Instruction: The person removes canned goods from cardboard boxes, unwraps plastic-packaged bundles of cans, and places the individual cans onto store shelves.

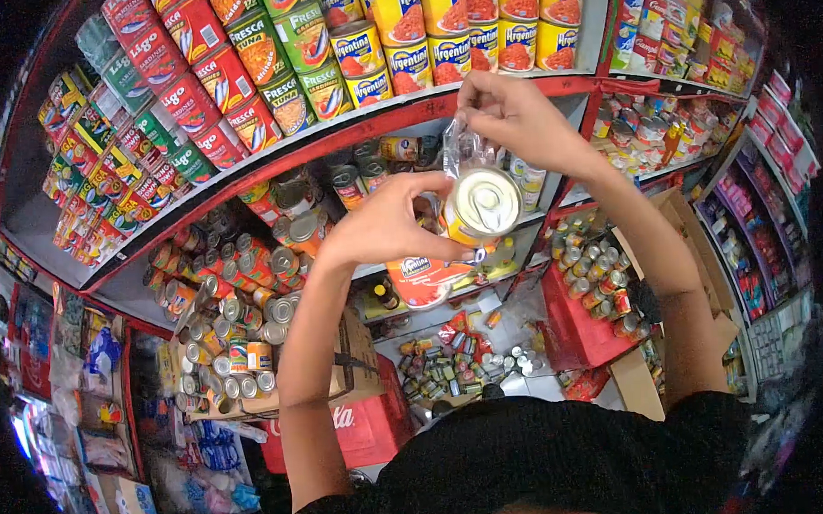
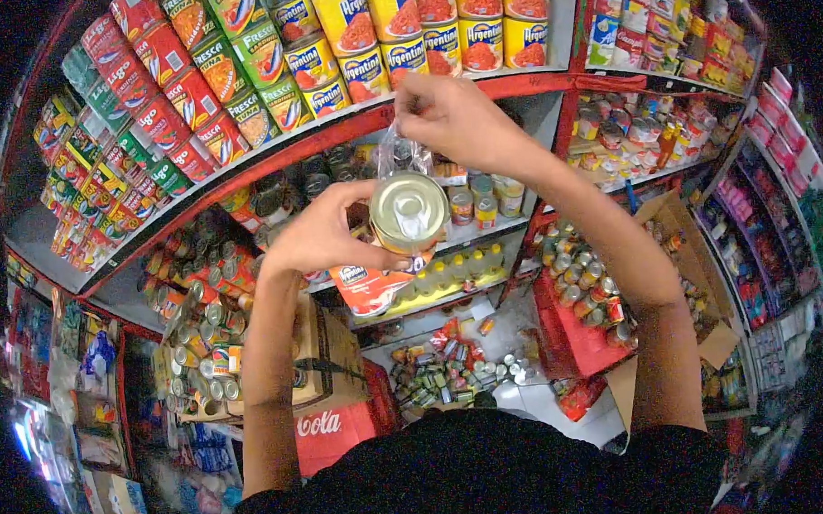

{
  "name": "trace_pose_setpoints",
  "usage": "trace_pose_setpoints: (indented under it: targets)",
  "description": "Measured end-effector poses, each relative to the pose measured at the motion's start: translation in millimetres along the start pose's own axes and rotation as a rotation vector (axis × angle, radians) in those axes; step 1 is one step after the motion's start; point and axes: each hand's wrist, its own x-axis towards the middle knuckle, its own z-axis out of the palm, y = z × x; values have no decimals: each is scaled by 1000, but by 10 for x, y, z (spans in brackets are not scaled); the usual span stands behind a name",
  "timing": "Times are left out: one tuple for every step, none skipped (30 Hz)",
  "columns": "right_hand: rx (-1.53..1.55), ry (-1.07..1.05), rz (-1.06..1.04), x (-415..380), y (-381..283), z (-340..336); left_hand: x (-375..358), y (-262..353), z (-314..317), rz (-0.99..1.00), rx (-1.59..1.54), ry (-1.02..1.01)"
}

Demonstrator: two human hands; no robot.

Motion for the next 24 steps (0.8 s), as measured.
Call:
trace_pose_setpoints:
  targets:
    - [185, -14, 138, -19, 12, 3, -5, 27, 38, 43, -142, 62]
    - [373, -30, 281, -57, 33, 22, -20, 36, 78, 80, -289, 123]
    - [352, -53, 294, -82, 91, 15, -25, 1, 60, 89, -230, 163]
    - [352, -55, 299, -125, 128, -4, -9, -28, 49, 138, -198, 203]
    - [108, -149, 199, -151, 157, -36, -34, -13, 64, 77, -309, 217]
    - [-137, -238, 89, -151, 158, -61, -55, 31, 64, 18, -413, 234]
    - [-61, -108, 61, -172, 143, -31, -69, 57, 55, 22, -405, 241]
    - [-62, -105, 52, -198, 109, -55, -76, 78, 51, 1, -414, 268]
    - [73, -14, 115, -213, -98, -123, -72, 92, 53, -19, -427, 293]
    - [207, 77, 179, -231, -284, -183, -53, 82, 61, -13, -424, 293]
    - [202, 81, 177, -242, -438, -216, -26, 49, 74, 6, -385, 303]
    - [57, -15, 100, -247, -583, -231, 2, 18, 78, 24, -346, 312]
    - [-87, -111, 24, -253, -664, -215, 27, -4, 71, 1, -299, 271]
    - [-92, -105, 25, -267, -668, -164, 43, -23, 78, 6, -297, 266]
    - [-236, -90, -129, -277, -647, -104, 51, -29, 96, 49, -348, 258]
    - [-379, -77, -285, -270, -643, -64, 54, -16, 99, 92, -398, 251]
    - [-384, -112, -215, -248, -677, -66, 40, 13, 73, 46, -383, 194]
    - [-384, -115, -216, -217, -653, -62, 33, 50, 44, 46, -384, 196]
    - [-301, -87, -222, -165, -608, -59, 26, 77, 10, 16, -366, 165]
    - [-219, -60, -229, -102, -569, -65, 27, 99, -31, -12, -347, 135]
    - [-144, -78, -188, -33, -545, -73, 28, 112, -82, -22, -352, 117]
    - [-145, -80, -189, 3, -541, -72, 47, 93, -114, -21, -353, 119]
    - [-98, -68, -159, 39, -542, -73, 71, 58, -144, -22, -380, 107]
    - [-53, -57, -131, 83, -547, -78, 94, 17, -174, -22, -405, 97]
